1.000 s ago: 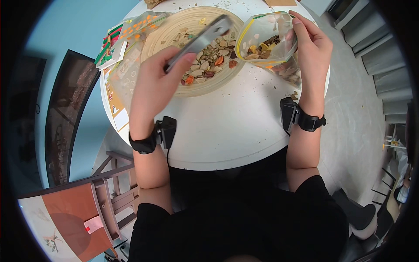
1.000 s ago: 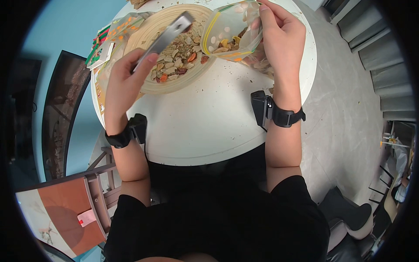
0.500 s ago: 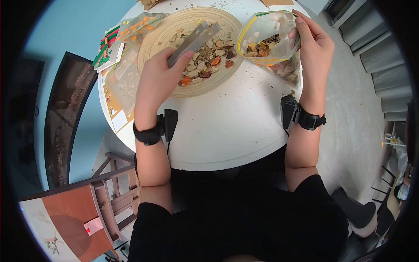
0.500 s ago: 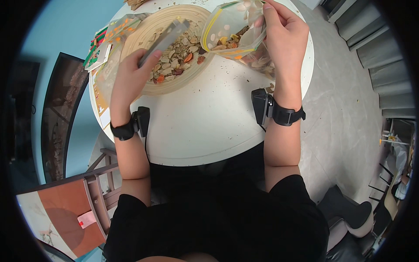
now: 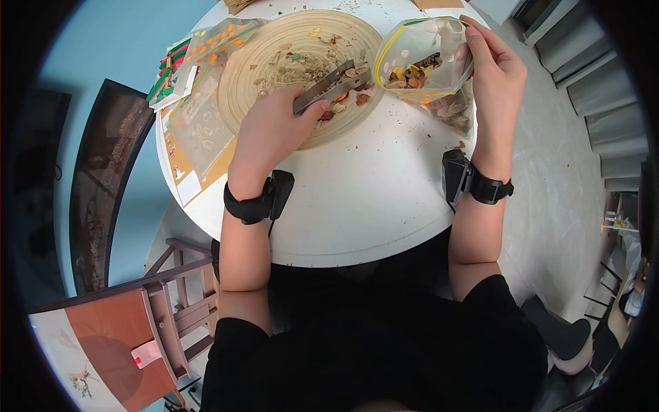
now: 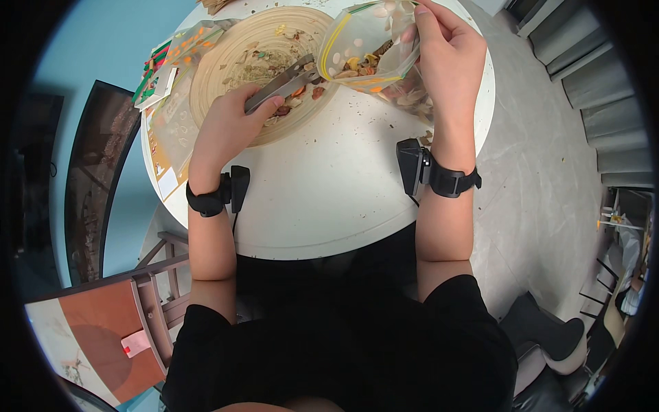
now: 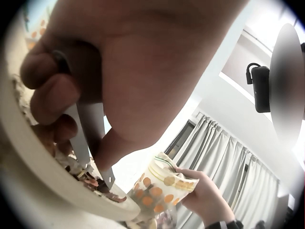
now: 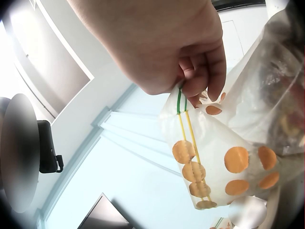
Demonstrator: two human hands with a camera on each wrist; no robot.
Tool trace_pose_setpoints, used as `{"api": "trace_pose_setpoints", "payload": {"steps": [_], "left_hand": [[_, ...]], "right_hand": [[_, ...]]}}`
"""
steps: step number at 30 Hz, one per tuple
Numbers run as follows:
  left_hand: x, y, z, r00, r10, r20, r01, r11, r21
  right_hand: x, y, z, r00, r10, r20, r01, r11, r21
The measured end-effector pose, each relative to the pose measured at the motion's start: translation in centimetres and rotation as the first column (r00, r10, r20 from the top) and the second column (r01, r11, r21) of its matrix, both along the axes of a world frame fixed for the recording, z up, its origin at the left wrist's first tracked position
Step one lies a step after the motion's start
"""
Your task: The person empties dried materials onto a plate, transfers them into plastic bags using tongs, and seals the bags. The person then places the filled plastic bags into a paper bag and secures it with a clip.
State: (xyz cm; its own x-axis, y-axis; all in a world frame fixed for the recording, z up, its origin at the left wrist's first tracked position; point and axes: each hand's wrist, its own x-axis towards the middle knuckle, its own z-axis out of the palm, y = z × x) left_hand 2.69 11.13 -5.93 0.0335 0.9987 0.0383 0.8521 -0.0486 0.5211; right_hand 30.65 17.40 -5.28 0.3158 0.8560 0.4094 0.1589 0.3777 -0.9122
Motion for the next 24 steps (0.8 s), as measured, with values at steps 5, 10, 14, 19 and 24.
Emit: {"api": "trace_pose_setpoints", "payload": {"steps": [5, 10, 14, 19, 24], "left_hand": [[-0.1, -0.1, 0.5, 1.000, 0.011, -0.010, -0.011, 1.000, -0.028], [-0.9, 0.2, 0.1, 0.995, 0.044, 0.085, -0.040, 0.998, -0.056], [-1.3, -0.2, 1.4, 0.983, 0.078, 0.168, -0.078, 0.997, -0.008], [-0.6, -1.3, 3.3, 0.935, 0.025, 0.355, -0.066, 0.992, 0.104], [1.7, -2.0, 2.6, 0.929, -0.119, 0.350, 0.051, 0.979, 0.197]], "right_hand": [[0.1, 0.1, -0.2, 1.000, -0.004, 0.020, 0.004, 1.000, -0.001], [-0.1, -0.1, 0.0, 1.000, -0.011, 0.026, 0.012, 1.000, -0.016], [0.0, 0.0, -0.1, 1.000, 0.002, 0.024, -0.001, 1.000, -0.012], [-0.3, 0.0, -0.2, 1.000, 0.014, 0.020, -0.014, 1.000, -0.011], [-0.6, -0.1, -0.3, 0.999, 0.036, -0.016, -0.037, 0.999, -0.018]]}}
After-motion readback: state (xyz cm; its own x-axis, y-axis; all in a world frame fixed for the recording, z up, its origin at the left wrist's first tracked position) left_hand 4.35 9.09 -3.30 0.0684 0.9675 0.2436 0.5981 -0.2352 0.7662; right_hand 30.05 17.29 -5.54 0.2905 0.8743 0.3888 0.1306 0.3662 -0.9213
